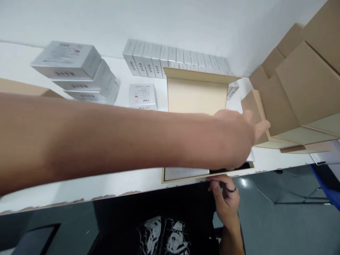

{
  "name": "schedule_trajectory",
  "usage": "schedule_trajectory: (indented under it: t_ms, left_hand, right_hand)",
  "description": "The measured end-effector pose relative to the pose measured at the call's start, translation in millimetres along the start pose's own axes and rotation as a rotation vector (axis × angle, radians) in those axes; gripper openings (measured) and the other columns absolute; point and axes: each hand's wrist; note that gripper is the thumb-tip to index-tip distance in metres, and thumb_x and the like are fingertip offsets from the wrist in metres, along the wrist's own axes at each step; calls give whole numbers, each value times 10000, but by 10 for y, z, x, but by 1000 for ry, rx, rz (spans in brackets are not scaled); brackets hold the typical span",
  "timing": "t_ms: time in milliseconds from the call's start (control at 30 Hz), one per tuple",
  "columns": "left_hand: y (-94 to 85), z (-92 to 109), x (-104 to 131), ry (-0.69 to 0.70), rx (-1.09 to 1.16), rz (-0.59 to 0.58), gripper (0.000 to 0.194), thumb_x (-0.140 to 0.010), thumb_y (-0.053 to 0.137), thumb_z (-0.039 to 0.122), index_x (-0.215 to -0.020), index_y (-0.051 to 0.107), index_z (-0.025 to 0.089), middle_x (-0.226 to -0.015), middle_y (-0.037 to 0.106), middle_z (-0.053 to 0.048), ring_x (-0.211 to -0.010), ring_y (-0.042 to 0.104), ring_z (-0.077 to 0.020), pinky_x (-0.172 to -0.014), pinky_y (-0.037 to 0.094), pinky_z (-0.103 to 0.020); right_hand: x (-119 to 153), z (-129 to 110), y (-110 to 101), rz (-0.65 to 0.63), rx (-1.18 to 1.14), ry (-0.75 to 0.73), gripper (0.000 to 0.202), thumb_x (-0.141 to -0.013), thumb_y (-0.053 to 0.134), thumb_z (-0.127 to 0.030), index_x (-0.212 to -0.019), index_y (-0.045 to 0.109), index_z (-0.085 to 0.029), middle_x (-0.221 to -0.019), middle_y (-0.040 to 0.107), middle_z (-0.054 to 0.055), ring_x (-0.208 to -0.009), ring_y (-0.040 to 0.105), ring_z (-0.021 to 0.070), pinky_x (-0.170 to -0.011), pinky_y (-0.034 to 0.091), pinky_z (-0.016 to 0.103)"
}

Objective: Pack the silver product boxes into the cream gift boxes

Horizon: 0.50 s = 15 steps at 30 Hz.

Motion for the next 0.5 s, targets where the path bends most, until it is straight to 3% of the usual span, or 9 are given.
schedule_trajectory:
  t_ms: [67, 133, 233, 333, 400, 433, 500]
  left_hand:
    - [-18, 78, -42, -3, -46, -98, 849, -673, 954, 194, -1446, 606, 220, -1472, 612, -172, -1245, 673, -432, -1002, 602, -541]
    - [21, 110, -96, 16, -18, -126, 627, -783, 896, 276, -1364, 671, 201, -1354, 691, -150, -1206, 691, -393, -994, 593, -496]
    - [151, 69, -129, 74, 43, -90, 288, -825, 809, 205, -1108, 758, 190, -1166, 745, -110, -1028, 726, -306, -825, 585, -372]
    - [287, -30, -52, 85, 123, 74, 176, -862, 783, 273, -1022, 745, 210, -1104, 722, -80, -869, 701, -248, -672, 532, -319]
    - [351, -96, 31, 87, 151, 181, 304, -937, 747, 412, -1155, 718, 201, -1189, 700, -102, -917, 698, -260, -721, 550, -332]
    - [372, -123, 69, 70, 134, 156, 393, -947, 746, 456, -1221, 696, 180, -1246, 687, -129, -988, 700, -286, -799, 570, -359]
    - [387, -155, 123, 11, 60, -57, 420, -930, 779, 453, -1207, 703, 146, -1270, 697, -164, -1135, 686, -342, -1032, 544, -466]
  right_hand:
    - [-12, -9, -3, -10, 3, -4, 163, -1066, 586, -163, -1101, 696, -277, -954, 761, -28, -720, 690, 101, -696, 568, 218]
    - [-20, -12, -3, -14, 3, -3, 170, -1068, 580, -157, -1102, 688, -284, -962, 757, -35, -734, 690, 95, -704, 565, 210]
    - [-17, -10, 2, -12, -11, -5, 178, -1072, 570, -156, -1118, 676, -291, -970, 743, -35, -776, 697, 99, -724, 569, 212]
    - [-10, -12, 9, -7, -30, -9, 184, -1073, 567, -156, -1128, 669, -299, -958, 738, -39, -795, 698, 103, -741, 572, 215]
    - [-12, -15, 8, -6, -33, -8, 190, -1069, 575, -156, -1139, 676, -302, -951, 736, -39, -800, 697, 105, -749, 573, 217]
    - [-15, -15, 5, -8, -31, -7, 187, -1064, 583, -156, -1132, 683, -299, -942, 735, -38, -796, 694, 107, -750, 573, 219]
    - [-20, -10, -5, -15, -24, -6, 172, -1055, 593, -155, -1099, 698, -285, -904, 726, -38, -762, 679, 109, -735, 569, 222]
Point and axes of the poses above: each hand's wrist, its own x-axis away from the middle knuckle, its own y-axis out of the palm, z = x × y
